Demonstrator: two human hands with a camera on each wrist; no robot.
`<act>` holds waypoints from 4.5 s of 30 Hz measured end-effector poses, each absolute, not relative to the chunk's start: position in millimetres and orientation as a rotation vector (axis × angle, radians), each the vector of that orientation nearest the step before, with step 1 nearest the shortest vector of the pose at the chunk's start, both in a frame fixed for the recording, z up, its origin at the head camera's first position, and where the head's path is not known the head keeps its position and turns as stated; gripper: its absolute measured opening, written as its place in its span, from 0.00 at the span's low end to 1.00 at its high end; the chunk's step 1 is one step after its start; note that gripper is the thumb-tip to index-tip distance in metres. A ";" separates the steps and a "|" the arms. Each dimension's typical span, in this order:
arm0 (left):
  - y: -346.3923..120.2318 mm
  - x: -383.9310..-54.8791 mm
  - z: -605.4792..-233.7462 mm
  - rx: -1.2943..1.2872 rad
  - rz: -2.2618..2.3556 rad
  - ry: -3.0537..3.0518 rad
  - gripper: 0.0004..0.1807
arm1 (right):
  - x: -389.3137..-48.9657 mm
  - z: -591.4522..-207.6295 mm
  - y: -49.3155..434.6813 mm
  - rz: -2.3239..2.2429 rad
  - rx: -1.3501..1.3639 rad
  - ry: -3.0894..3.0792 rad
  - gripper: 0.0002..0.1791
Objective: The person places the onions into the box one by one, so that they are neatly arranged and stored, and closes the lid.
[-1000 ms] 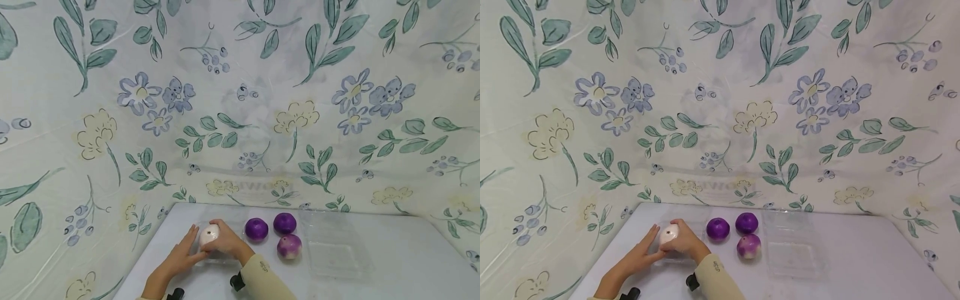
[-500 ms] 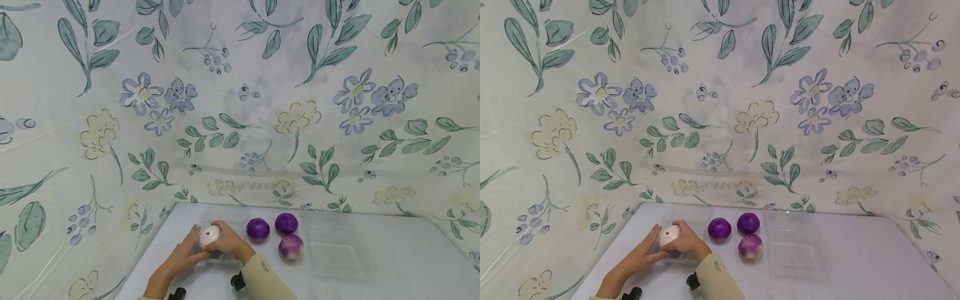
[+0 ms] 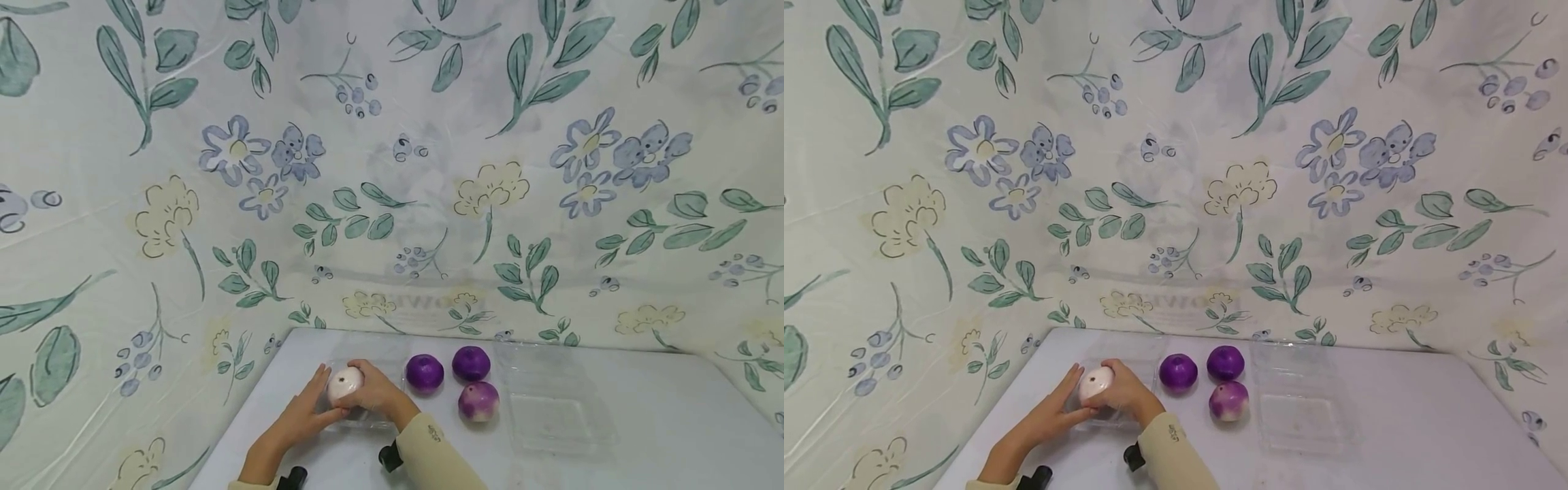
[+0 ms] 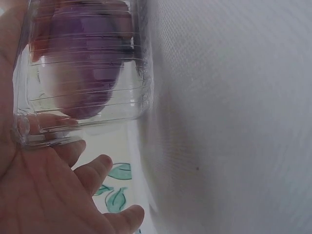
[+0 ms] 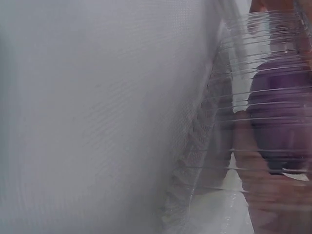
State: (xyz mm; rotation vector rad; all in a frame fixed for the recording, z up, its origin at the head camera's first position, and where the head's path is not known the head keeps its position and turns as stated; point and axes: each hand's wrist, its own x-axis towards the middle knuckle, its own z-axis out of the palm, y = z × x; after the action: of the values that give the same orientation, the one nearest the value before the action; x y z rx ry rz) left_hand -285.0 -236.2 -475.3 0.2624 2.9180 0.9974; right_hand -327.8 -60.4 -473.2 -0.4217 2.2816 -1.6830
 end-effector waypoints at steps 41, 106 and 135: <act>-239.0 -284.6 -474.0 0.317 1.028 2.906 0.54 | -328.6 -475.7 -61.2 -1.653 -0.409 2.291 0.44; -236.5 -285.5 -480.6 0.266 1.113 2.865 0.54 | -333.1 -433.8 53.2 -1.391 -0.611 2.775 0.45; -240.0 -284.5 -480.2 0.282 1.114 2.865 0.54 | -343.5 -456.6 71.9 -1.346 -0.406 2.827 0.45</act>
State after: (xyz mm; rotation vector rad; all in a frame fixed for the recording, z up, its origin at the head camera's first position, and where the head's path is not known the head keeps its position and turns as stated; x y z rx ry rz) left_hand -284.5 -240.0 -480.2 0.2817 2.8646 1.1142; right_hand -343.5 71.9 -456.6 -0.4064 2.8268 -1.3460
